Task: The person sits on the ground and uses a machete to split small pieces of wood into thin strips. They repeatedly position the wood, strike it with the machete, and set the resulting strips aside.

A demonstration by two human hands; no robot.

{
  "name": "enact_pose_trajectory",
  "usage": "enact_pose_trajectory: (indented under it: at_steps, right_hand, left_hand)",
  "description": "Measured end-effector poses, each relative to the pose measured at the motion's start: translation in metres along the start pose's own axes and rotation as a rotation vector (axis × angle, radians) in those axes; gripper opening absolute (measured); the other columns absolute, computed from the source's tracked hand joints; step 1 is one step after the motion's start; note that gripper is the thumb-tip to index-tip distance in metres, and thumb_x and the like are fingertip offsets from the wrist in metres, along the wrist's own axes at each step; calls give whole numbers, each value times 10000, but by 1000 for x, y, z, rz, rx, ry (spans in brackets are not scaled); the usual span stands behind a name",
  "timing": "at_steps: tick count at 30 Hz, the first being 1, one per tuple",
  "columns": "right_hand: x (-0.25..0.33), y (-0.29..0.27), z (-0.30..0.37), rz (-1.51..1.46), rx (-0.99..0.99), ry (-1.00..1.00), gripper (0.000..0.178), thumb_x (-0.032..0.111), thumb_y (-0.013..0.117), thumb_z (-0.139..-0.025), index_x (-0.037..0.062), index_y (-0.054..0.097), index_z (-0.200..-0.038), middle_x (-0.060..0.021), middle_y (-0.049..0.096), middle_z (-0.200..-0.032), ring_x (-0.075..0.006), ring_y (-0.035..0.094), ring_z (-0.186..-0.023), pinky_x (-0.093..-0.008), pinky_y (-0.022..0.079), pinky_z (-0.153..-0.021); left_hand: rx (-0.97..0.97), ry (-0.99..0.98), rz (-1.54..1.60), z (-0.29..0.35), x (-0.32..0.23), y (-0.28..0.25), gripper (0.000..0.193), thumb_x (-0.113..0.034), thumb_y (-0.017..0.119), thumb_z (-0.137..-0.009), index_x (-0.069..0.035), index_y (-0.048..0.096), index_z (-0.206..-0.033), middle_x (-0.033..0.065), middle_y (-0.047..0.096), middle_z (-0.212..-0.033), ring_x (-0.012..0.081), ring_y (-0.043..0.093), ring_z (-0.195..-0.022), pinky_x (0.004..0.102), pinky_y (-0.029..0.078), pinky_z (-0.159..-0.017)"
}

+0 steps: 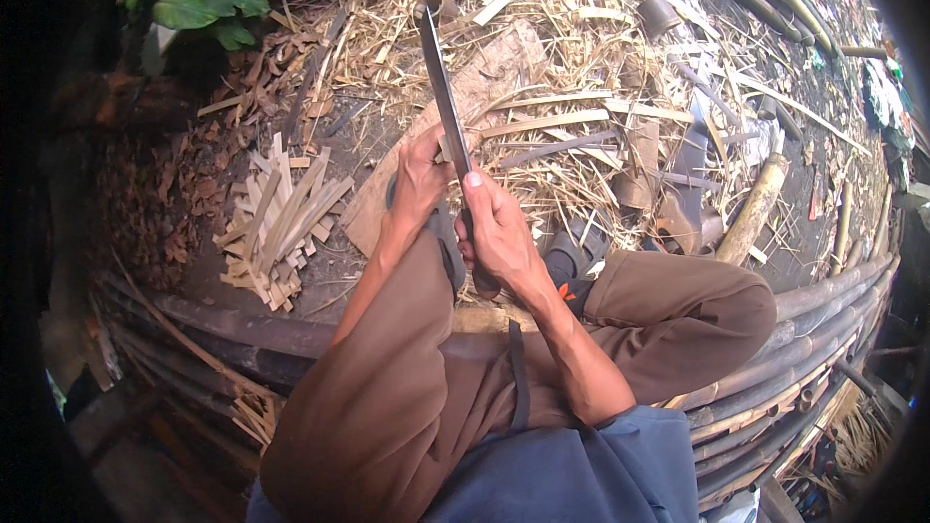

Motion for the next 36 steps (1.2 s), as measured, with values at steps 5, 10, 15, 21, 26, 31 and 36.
enact_pose_trajectory:
  at_steps: [5,10,15,21,26,31,36]
  right_hand:
    - [3,3,1,10,-11,12,407,475,388,-1013,152,469,-1248,-2,455,-592,-91,433,-430,-237,380,-389]
    - [14,3,3,156,-24,-63,468,374,362,-1040,202,375,-1474,20,426,-597,-68,418,-496,-239,382,-458]
    - [22,0,4,409,-118,-230,435,268,411,-1027,123,426,-1437,-59,569,-676,-100,452,-586,-277,418,-580]
    - [22,4,-1,476,-158,-239,414,200,446,-1006,116,445,-1411,-238,614,-1135,-257,626,-969,-351,483,-828]
    - [11,3,-9,492,-162,-281,433,195,460,-997,131,422,-1424,-256,606,-1154,-342,639,-1023,-386,489,-836]
    - [47,18,14,536,-118,-350,436,191,457,-993,158,416,-1426,-211,639,-758,-361,636,-610,-421,479,-622]
    - [34,6,-7,537,-103,-316,445,226,435,-1003,158,382,-1439,-288,602,-1104,-427,585,-1053,-417,493,-836]
  left_hand:
    - [10,-14,36,1,5,2,371,50,683,-724,-50,581,-1066,139,560,-766,295,594,-650,372,476,-586]
    - [-20,-72,71,0,9,1,232,-217,692,-821,-24,596,-905,67,562,-697,144,528,-644,322,455,-600]
    - [-3,4,68,-1,6,-1,333,57,660,-729,-54,566,-1029,118,515,-715,250,569,-613,377,468,-558]
    - [-130,-1,171,-8,-3,-7,126,-96,668,-855,-47,555,-834,54,552,-671,104,506,-603,282,427,-535]
    - [-122,31,59,-4,12,-2,152,28,652,-803,-46,586,-919,79,570,-721,160,567,-636,324,474,-573]
    - [-124,25,124,-9,-9,-20,156,-30,656,-814,-27,531,-906,131,554,-723,247,519,-609,355,461,-589]
    - [-55,-187,99,4,43,11,213,-127,571,-837,-34,506,-1017,163,580,-871,322,598,-790,385,486,-708]
Point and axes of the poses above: each hand's wrist, its own z-axis away from the middle knuckle, its own y-axis out of the palm, x = y × z, the point moved 7 cm from there along -z, towards the middle knuckle
